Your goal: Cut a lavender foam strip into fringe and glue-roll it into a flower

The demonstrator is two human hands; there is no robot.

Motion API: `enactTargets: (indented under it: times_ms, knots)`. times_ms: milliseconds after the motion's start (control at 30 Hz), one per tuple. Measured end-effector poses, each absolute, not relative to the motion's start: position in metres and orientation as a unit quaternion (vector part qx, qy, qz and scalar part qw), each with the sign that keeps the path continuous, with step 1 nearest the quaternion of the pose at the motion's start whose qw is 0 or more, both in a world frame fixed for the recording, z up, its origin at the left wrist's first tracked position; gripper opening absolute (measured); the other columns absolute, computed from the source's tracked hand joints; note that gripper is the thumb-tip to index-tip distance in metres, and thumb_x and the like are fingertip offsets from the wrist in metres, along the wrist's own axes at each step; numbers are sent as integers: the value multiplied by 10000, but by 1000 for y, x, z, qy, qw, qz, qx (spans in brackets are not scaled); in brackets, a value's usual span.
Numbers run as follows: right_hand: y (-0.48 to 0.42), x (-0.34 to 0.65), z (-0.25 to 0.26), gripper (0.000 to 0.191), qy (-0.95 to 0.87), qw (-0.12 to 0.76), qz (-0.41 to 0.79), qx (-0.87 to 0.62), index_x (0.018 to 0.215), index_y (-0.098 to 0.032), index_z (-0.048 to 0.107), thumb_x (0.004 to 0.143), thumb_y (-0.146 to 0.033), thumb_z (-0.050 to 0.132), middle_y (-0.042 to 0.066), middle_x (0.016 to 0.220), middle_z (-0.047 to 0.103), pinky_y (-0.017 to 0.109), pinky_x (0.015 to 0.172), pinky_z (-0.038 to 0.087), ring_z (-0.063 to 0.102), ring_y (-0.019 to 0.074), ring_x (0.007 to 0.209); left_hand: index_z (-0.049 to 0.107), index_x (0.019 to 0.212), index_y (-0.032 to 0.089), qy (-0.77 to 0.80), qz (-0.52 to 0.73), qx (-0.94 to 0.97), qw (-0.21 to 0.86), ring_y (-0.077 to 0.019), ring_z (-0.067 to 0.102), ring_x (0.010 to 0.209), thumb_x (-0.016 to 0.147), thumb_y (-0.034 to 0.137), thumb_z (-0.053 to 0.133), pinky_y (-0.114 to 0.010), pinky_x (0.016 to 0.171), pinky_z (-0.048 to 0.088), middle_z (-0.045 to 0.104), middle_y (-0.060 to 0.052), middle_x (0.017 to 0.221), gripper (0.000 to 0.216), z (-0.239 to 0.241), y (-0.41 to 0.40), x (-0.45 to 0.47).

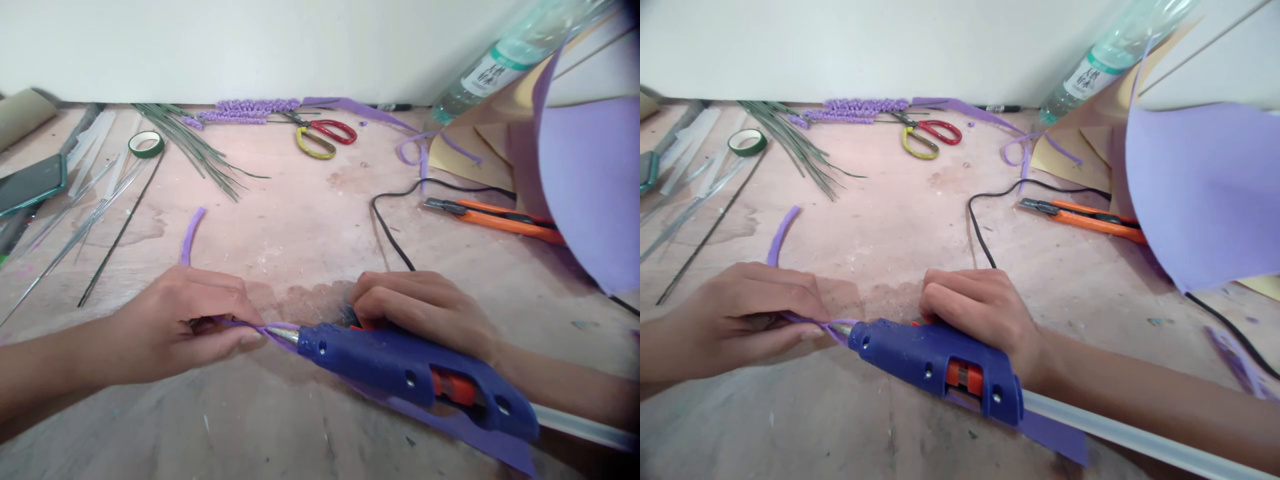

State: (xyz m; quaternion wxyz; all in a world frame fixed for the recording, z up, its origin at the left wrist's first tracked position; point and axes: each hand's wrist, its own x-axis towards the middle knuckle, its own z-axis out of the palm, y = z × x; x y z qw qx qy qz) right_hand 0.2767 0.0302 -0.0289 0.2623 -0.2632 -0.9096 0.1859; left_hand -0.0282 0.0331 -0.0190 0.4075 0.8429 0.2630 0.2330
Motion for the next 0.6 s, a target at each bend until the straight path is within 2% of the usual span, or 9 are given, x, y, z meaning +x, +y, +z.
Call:
enactTargets:
  times_ms: [233, 600]
  knots:
    - [32, 277, -31, 241, -912, 272, 173, -254, 861, -215, 438, 1099, -239, 415, -20, 741, 461, 252, 549, 340, 440, 100, 605, 721, 978, 190, 266, 244, 839, 407, -97, 664, 725, 999, 184, 613, -187, 647, 472, 727, -1, 820, 110, -20, 32, -28]
    - [32, 279, -27, 257, -910, 264, 193, -255, 884, -219, 443, 1116, -235, 334, -16, 742, 467, 260, 548, 340, 441, 109, 610, 714, 979, 192, 264, 249, 844, 395, -133, 715, 802, 1002, 197, 613, -203, 698, 514, 752, -18, 845, 103, -21, 33, -29]
